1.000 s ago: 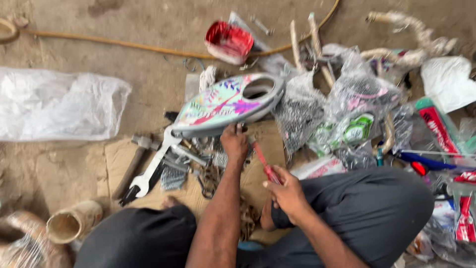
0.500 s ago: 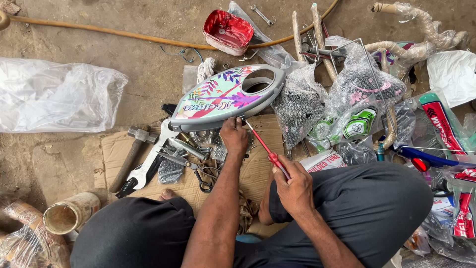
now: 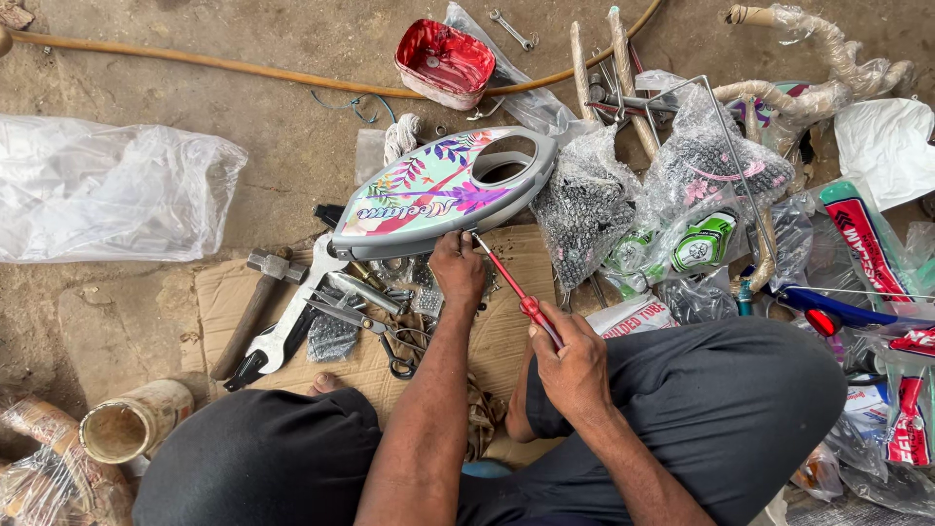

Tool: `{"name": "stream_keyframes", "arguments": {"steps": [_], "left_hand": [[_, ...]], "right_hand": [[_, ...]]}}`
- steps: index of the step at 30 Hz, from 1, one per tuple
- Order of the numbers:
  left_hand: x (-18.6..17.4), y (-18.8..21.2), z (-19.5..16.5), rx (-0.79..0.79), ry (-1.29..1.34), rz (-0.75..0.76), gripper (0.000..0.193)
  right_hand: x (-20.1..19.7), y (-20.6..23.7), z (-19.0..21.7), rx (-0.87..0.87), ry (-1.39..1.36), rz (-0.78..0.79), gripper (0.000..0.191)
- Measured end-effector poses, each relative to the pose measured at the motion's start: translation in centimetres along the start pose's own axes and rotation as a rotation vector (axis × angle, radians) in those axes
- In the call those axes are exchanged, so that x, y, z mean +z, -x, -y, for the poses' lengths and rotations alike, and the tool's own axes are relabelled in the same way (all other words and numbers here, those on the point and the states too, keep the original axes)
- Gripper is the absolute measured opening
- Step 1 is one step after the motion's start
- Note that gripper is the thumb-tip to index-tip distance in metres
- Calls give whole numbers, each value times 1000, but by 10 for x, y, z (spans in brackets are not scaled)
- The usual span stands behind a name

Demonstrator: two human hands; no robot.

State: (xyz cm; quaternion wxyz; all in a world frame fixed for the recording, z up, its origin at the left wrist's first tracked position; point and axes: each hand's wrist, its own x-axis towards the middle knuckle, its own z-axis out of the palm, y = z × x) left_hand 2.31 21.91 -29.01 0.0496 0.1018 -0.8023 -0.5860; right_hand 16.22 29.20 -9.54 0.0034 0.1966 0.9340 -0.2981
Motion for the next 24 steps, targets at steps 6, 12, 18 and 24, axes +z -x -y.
{"name": "stream_keyframes", "arguments": {"steps": [6,12,18,24], "left_hand": [[1,0,-2,20,11,-19,12],[-1,0,-10,-12,2,8,12],[-6,-3,-11,-14,-3,23,13],[-14,-27,-7,45,1,-28,17]], "right_hand": [[2,0,-2,10,6,15,39],[9,3,0,-51,17,4,38],[2,2,-5,18,5,11,37],[4,-5,-26,16,-8,-55,33]]}}
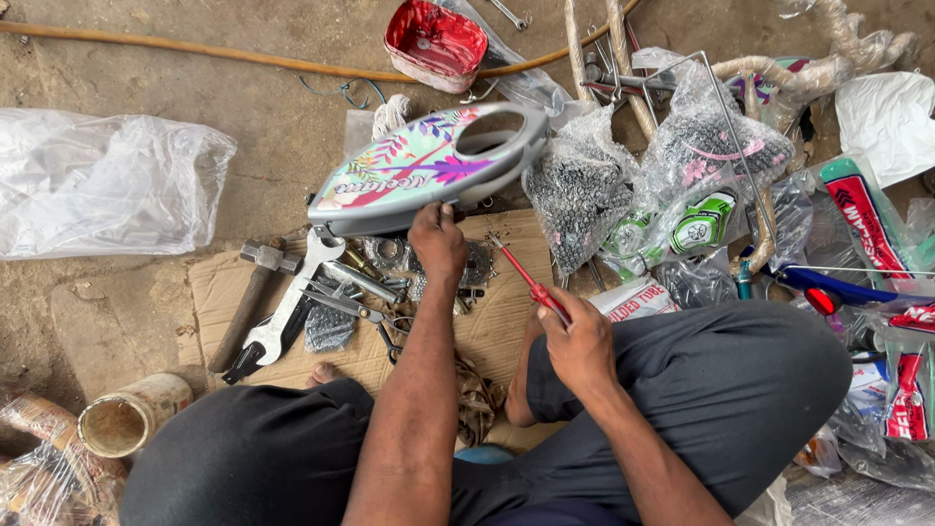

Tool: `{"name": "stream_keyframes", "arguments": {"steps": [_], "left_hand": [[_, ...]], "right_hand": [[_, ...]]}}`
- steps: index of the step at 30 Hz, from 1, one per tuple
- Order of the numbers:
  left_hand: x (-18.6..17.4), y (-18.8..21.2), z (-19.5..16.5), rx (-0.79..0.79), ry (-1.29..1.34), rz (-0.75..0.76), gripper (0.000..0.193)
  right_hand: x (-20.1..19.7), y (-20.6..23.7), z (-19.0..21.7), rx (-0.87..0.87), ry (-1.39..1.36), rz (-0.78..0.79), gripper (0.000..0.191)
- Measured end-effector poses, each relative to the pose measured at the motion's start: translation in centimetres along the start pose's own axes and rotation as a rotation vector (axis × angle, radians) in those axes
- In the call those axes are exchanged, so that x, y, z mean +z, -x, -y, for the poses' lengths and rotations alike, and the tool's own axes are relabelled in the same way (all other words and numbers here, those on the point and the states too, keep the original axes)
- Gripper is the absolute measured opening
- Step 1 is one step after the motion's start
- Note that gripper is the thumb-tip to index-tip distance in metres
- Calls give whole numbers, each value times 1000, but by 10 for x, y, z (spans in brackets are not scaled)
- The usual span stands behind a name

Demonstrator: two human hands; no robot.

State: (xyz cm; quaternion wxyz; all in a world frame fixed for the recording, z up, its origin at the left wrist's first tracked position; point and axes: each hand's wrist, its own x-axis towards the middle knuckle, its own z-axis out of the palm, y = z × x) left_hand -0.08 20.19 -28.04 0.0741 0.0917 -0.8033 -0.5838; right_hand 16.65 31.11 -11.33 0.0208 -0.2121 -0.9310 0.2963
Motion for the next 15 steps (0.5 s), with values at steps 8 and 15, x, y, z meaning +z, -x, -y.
{"name": "stream_keyframes", "arguments": {"steps": [8,15], "left_hand": [[-11,-31,-3,-169,144,20,23],[-23,-36,-1,-320,453,91,25]], "right_hand": [[23,-16,-7,69,30,78,26],[18,-15,2,134,-52,105,29]]}}
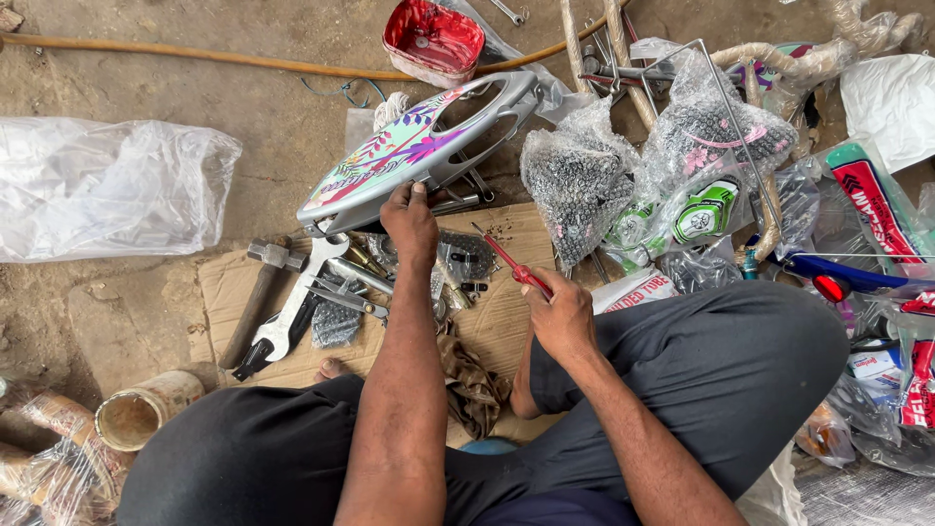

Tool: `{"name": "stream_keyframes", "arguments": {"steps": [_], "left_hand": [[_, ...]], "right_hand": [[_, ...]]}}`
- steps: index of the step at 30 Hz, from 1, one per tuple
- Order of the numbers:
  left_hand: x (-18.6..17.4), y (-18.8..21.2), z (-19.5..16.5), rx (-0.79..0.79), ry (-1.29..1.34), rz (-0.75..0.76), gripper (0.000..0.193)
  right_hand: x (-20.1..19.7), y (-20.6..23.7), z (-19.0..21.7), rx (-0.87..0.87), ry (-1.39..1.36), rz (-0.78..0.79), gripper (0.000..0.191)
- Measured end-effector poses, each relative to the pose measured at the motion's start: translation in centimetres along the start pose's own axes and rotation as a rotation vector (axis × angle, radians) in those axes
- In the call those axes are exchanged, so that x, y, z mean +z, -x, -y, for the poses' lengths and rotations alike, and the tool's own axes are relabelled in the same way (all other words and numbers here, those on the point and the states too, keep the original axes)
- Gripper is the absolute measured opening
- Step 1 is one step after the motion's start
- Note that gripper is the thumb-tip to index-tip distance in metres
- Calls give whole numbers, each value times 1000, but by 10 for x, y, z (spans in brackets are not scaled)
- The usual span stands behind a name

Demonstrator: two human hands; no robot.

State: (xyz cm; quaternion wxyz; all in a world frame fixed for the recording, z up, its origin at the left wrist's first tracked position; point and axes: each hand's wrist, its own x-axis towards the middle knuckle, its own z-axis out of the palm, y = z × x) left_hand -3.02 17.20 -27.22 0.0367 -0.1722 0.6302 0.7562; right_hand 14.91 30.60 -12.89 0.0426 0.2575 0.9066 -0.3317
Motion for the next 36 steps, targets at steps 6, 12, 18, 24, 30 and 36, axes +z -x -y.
{"name": "stream_keyframes", "arguments": {"steps": [6,12,18,24,30,36], "left_hand": [[0,0,-12,-57,-32,-12,25],[6,3,-19,-163,111,40,24],[7,14,0,-1,-248,26,24],[10,18,12,15,-261,11,24],[11,21,8,-15,-248,7,24],[12,24,3,-77,-229,20,26]], "right_hand": [[-16,15,10,152,-230,18,39],[-41,28,18,266,-630,84,43],[-29,19,20,271,-702,99,44],[-13,12,22,306,-689,125,46],[-10,8,25,329,-670,125,45],[-8,7,25,321,-672,126,47]]}}
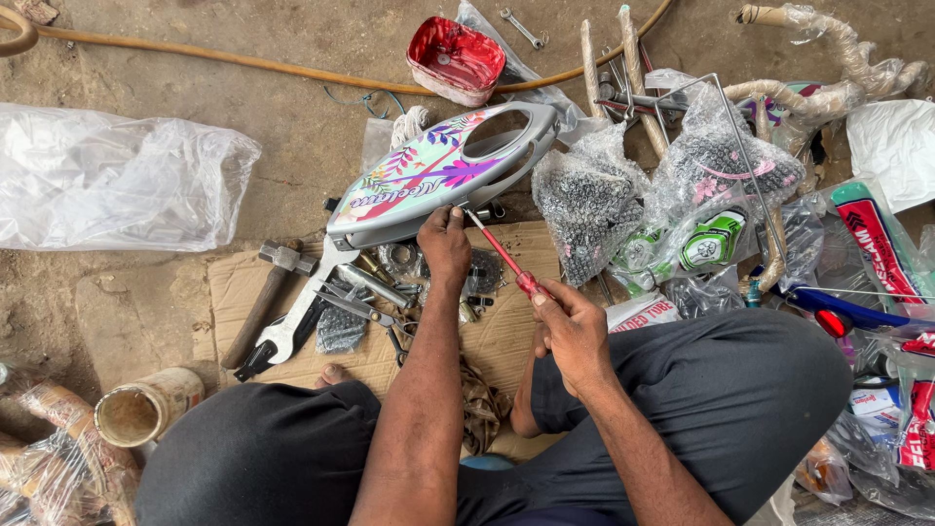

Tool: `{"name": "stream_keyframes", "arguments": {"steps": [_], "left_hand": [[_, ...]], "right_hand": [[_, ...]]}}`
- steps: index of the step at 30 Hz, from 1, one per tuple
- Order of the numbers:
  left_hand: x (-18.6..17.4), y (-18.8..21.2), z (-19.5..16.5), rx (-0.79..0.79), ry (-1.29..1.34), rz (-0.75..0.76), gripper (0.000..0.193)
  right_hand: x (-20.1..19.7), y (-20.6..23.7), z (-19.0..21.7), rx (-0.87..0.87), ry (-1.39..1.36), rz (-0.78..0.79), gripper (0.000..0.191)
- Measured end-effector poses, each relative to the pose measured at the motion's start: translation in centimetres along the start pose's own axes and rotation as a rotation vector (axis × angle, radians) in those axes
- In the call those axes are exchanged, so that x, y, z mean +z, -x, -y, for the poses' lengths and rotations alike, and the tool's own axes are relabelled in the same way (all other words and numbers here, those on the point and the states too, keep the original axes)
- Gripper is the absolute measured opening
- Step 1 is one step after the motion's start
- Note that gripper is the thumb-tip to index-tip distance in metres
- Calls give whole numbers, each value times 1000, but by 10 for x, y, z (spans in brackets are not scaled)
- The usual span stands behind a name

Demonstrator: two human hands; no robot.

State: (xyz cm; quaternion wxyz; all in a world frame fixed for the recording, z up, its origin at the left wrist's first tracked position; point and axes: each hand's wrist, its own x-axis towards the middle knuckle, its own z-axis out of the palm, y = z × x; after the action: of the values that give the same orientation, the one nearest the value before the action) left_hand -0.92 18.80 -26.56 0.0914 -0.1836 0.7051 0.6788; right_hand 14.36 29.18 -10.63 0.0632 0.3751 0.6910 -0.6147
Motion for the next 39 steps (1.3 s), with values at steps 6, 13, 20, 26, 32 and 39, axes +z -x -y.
{"name": "stream_keyframes", "arguments": {"steps": [6,13,20,26,32,39], "left_hand": [[-2,-4,7,-11,73,27,31],[-1,-5,11,13,35,57,46],[-4,3,-7,34,-89,45,45],[-4,6,-11,28,-97,40,32],[-2,6,-9,37,-95,35,27],[-1,7,-11,43,-65,41,23]], "right_hand": [[0,-2,0,-12,-20,2,46],[-2,-1,-1,-31,-34,20,46],[-2,-1,-1,-21,-37,13,47],[0,0,-1,-28,-12,1,47],[3,2,0,-67,12,4,45],[6,4,4,-72,77,-20,43]]}}
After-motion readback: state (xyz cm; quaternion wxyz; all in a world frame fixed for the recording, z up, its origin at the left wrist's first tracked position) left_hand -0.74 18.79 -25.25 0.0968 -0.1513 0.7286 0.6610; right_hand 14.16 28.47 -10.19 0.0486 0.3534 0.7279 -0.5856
